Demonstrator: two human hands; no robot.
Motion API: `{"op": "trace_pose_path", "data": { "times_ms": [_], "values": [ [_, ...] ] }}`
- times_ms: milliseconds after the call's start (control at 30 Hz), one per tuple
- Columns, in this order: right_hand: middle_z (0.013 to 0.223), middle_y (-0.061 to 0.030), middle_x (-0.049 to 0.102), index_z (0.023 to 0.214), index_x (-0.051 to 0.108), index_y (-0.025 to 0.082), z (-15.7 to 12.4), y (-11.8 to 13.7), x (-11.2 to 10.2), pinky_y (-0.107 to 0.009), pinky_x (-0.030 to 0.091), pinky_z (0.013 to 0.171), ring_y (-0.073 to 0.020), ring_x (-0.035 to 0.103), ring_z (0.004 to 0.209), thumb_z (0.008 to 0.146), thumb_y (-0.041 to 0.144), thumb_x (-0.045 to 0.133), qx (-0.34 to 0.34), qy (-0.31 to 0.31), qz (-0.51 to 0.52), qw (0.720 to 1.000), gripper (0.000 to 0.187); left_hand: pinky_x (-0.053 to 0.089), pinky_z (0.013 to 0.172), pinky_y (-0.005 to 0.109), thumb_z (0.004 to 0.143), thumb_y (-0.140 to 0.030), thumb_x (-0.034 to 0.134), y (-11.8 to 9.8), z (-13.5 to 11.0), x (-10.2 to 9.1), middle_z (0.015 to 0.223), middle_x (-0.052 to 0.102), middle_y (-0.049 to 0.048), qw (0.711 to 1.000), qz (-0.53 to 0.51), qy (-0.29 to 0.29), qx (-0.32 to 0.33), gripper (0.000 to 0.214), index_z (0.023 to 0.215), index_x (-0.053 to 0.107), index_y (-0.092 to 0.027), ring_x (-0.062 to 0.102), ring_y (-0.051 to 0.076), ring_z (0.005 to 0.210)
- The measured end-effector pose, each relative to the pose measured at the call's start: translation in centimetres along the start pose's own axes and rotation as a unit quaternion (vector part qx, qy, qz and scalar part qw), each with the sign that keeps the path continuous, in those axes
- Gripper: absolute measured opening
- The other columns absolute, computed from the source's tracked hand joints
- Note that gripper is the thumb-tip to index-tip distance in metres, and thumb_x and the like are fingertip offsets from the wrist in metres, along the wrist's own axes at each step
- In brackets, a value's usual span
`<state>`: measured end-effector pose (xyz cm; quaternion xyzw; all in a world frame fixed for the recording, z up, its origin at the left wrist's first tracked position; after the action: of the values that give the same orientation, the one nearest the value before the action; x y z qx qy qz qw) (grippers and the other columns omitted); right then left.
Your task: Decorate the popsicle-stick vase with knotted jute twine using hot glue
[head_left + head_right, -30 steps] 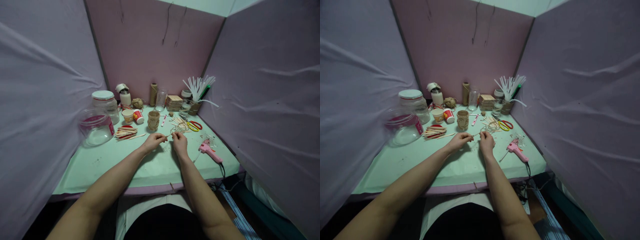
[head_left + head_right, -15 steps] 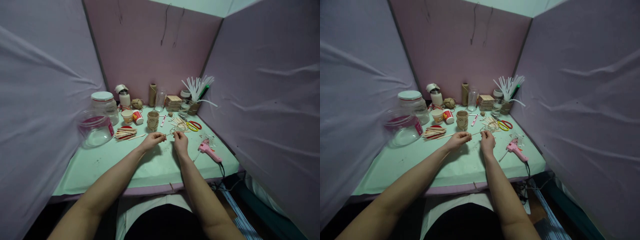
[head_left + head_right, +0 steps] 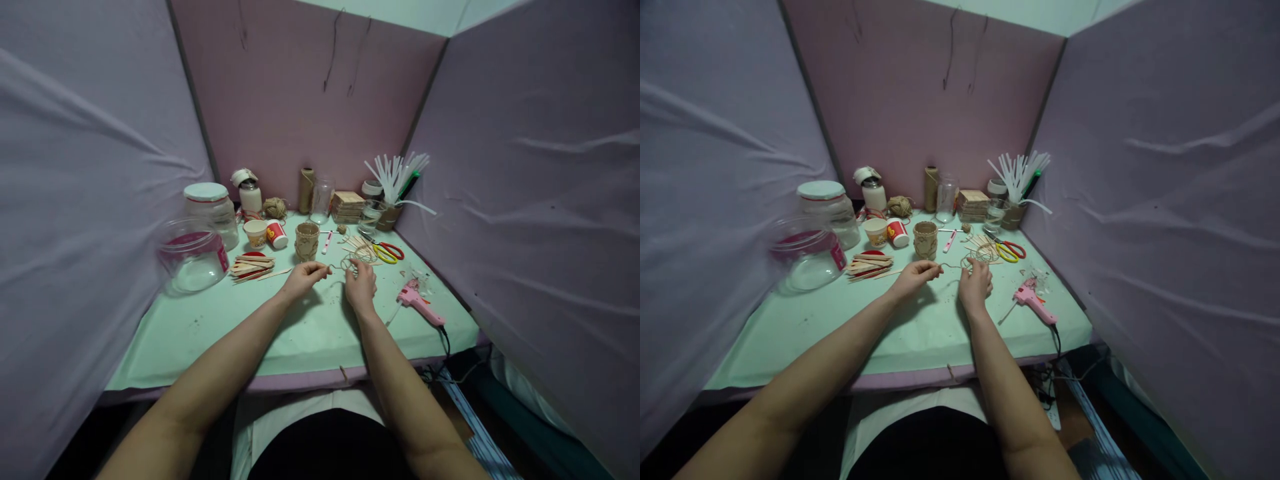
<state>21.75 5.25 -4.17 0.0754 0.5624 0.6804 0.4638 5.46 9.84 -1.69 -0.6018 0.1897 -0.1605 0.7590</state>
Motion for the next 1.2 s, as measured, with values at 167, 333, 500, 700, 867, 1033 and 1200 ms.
{"op": "trace_pose_path", "data": {
  "times_ms": [167,333,500,700,867,1033,1200],
  "values": [
    [0.117,-0.0095,0.055,0.114,0.059,0.024,-1.7,3.5,-1.0,-0.045,0.033,0.096,-0.0266,0.048,0.112,0.077,0.012,0.046,-0.213,-0.055,-0.051,0.974,0.041,0.046,0.075,0.028,0.081,-0.029,0.058,-0.8,-0.3,-0.9,0.082,0.07,0.006,0.98,0.151,-0.106,0.08,0.019,0.081,0.071,-0.015,0.06,0.017,0.079],
    [0.112,-0.0071,0.056,0.109,0.063,0.026,-2.7,5.1,-0.9,-0.04,0.034,0.092,-0.0237,0.049,0.105,0.086,0.016,0.052,-0.339,-0.021,-0.06,0.939,0.028,0.047,0.077,0.028,0.084,-0.023,0.057,-1.0,-0.5,-0.4,0.083,0.069,0.0057,0.964,0.222,-0.094,0.113,0.016,0.083,0.072,-0.016,0.061,0.017,0.081],
    [0.106,-0.006,0.06,0.1,0.067,0.027,-2.7,5.3,-0.7,-0.038,0.034,0.087,-0.0225,0.049,0.099,0.09,0.025,0.056,-0.365,-0.009,-0.068,0.928,0.015,0.046,0.078,0.028,0.084,-0.019,0.055,-1.1,-0.6,-0.1,0.082,0.069,0.0046,0.96,0.242,-0.076,0.115,0.017,0.085,0.072,-0.017,0.061,0.017,0.083],
    [0.096,-0.0043,0.064,0.089,0.07,0.025,-2.7,5.5,-0.7,-0.036,0.032,0.085,-0.0211,0.05,0.095,0.09,0.028,0.058,-0.365,0.002,-0.068,0.928,0.012,0.047,0.078,0.028,0.084,-0.019,0.056,-1.1,-0.6,-0.1,0.083,0.069,0.0049,0.959,0.251,-0.074,0.11,0.017,0.086,0.072,-0.017,0.061,0.017,0.082],
    [0.091,-0.0035,0.065,0.087,0.069,0.024,-2.7,5.3,-0.5,-0.036,0.03,0.086,-0.02,0.052,0.093,0.088,0.027,0.059,-0.357,0.018,-0.076,0.931,0.01,0.047,0.079,0.029,0.084,-0.021,0.055,-1.1,-0.6,-0.1,0.084,0.071,0.0054,0.959,0.251,-0.068,0.111,0.018,0.087,0.073,-0.017,0.061,0.017,0.082],
    [0.086,-0.0031,0.066,0.081,0.066,0.021,-2.4,5.3,-0.5,-0.036,0.033,0.087,-0.0197,0.054,0.09,0.087,0.029,0.058,-0.306,0.042,0.0,0.951,0.013,0.048,0.072,0.028,0.079,-0.024,0.058,-0.5,-0.4,-0.2,0.08,0.072,0.0054,0.978,0.184,-0.081,0.056,0.018,0.083,0.074,-0.015,0.062,0.017,0.075],
    [0.077,-0.0021,0.063,0.075,0.061,0.02,-1.6,4.3,0.0,-0.031,0.042,0.075,-0.0176,0.056,0.078,0.082,0.036,0.058,-0.146,0.103,0.188,0.966,0.018,0.048,0.071,0.028,0.076,-0.027,0.06,-0.1,-0.1,0.1,0.08,0.073,0.0058,0.989,0.118,-0.082,0.02,0.02,0.082,0.074,-0.014,0.063,0.018,0.075]
  ]
}}
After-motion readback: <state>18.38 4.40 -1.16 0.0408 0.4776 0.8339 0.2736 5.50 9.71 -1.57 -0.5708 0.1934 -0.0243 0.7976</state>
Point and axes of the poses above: each hand's wrist, its own z-axis towards the middle knuckle, its own x-axis out of the palm, y = z × x, the point moved 5 cm from there along z, towards the middle knuckle
